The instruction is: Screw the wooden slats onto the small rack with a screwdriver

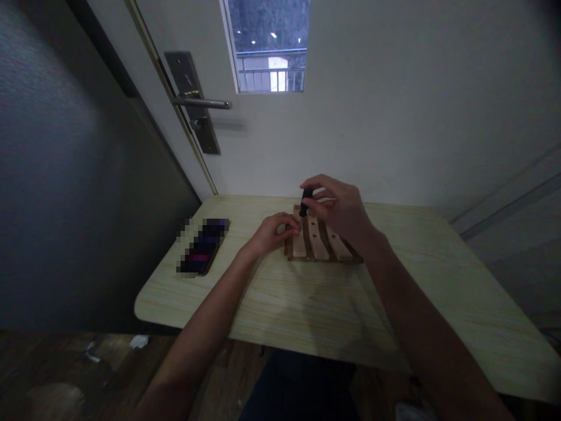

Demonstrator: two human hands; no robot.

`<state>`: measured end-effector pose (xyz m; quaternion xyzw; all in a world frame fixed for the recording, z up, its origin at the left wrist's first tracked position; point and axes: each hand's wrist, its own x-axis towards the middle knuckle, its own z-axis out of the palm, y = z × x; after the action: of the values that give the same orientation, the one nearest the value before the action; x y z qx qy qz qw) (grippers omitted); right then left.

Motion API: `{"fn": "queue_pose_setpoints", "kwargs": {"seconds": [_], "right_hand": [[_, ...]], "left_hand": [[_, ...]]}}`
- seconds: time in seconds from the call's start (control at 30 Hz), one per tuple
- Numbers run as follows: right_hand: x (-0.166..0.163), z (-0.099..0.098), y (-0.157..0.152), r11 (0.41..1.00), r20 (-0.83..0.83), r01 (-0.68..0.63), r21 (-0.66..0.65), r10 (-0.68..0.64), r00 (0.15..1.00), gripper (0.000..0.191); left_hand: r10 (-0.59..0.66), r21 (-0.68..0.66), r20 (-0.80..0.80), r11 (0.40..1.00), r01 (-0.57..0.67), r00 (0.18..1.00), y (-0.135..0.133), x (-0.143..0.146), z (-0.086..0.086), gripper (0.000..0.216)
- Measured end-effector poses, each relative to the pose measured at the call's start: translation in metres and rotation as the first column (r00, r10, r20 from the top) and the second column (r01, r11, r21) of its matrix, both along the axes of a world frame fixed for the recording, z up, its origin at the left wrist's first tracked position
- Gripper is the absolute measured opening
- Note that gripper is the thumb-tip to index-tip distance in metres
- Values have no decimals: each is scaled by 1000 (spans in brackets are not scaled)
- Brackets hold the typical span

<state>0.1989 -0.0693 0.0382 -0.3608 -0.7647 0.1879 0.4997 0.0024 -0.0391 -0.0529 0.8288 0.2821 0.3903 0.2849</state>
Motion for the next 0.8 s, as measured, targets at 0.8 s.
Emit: {"fn": "queue_pose_setpoints", "kwargs": {"seconds": [0.8], "right_hand": [[-3, -3, 3, 994, 16, 57, 89, -58, 998, 16]], "left_hand": [[-15, 2, 3, 1000, 15, 1000, 3, -1, -1, 3]]}}
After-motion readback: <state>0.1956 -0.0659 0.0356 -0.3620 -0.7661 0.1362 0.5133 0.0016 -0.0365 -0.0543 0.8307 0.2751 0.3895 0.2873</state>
